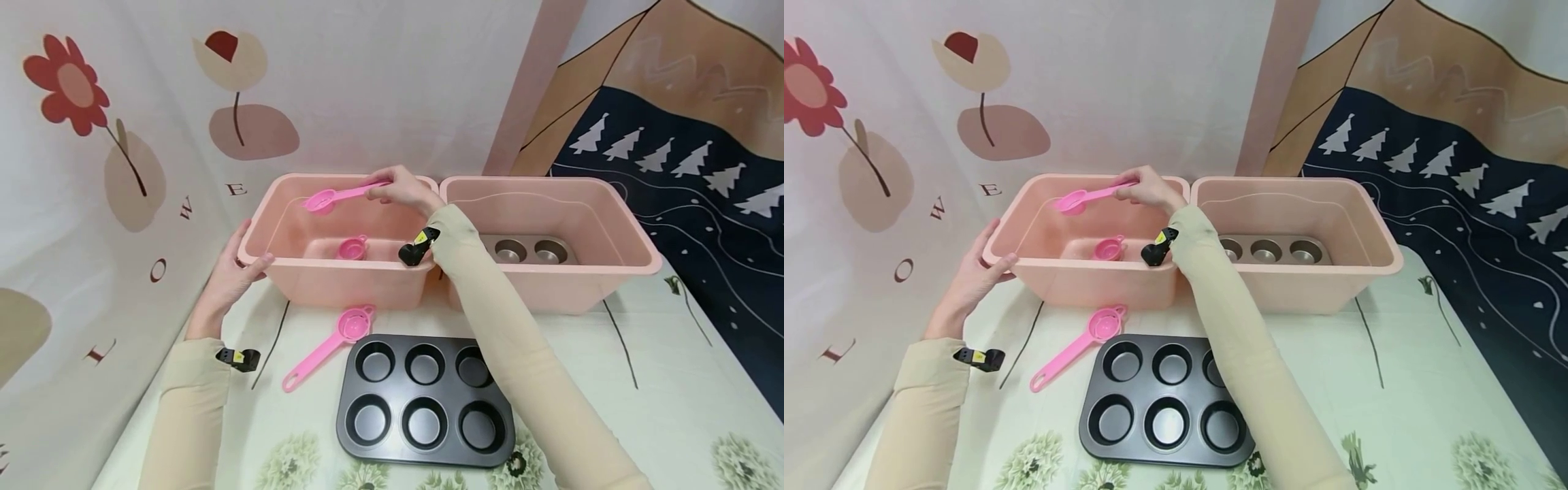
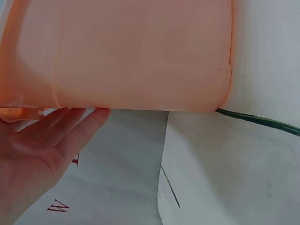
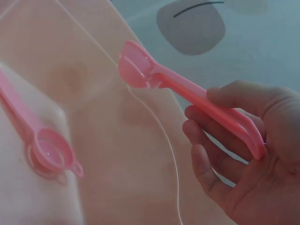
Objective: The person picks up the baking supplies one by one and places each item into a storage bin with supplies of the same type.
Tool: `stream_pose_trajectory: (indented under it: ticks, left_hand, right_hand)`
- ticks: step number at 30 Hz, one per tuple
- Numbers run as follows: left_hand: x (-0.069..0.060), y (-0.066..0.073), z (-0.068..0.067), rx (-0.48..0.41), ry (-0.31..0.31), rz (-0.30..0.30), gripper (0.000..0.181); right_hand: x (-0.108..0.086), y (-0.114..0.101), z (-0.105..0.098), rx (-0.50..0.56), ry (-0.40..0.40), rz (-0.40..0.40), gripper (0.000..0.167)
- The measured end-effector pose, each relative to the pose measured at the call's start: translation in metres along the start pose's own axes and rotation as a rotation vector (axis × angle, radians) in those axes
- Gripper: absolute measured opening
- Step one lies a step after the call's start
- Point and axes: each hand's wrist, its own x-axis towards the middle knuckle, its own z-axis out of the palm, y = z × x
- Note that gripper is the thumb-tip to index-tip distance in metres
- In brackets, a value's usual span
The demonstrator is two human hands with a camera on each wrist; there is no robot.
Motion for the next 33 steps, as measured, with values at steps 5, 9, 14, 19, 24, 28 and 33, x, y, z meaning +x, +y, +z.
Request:
stream_pose_trajectory:
  ticks: [5, 9, 14, 19, 24, 28, 33]
  left_hand:
    - [-0.001, -0.001, 0.002, -0.009, -0.003, 0.002, 0.085]
    - [0.000, -0.002, 0.002, -0.026, -0.004, 0.005, 0.085]
    - [0.001, -0.001, 0.002, -0.016, -0.005, 0.008, 0.085]
    - [0.000, 0.000, 0.000, 0.011, -0.002, 0.006, 0.084]
    - [0.000, -0.001, -0.001, 0.012, 0.000, 0.004, 0.084]
    - [-0.001, -0.001, 0.000, 0.008, 0.002, 0.007, 0.084]
    - [-0.001, -0.001, 0.000, 0.011, 0.005, 0.005, 0.084]
  right_hand:
    - [0.001, 0.007, -0.007, -0.006, 0.013, 0.018, 0.033]
    - [0.001, 0.011, -0.012, -0.035, 0.028, 0.047, 0.033]
    - [0.000, 0.012, -0.013, -0.059, 0.025, 0.065, 0.032]
    - [0.000, 0.014, -0.014, -0.064, -0.005, 0.075, 0.032]
    - [0.001, 0.017, -0.013, -0.089, -0.057, 0.100, 0.030]
    - [0.000, 0.019, -0.011, -0.106, -0.119, 0.120, 0.028]
    - [0.001, 0.021, -0.009, -0.146, -0.181, 0.121, 0.027]
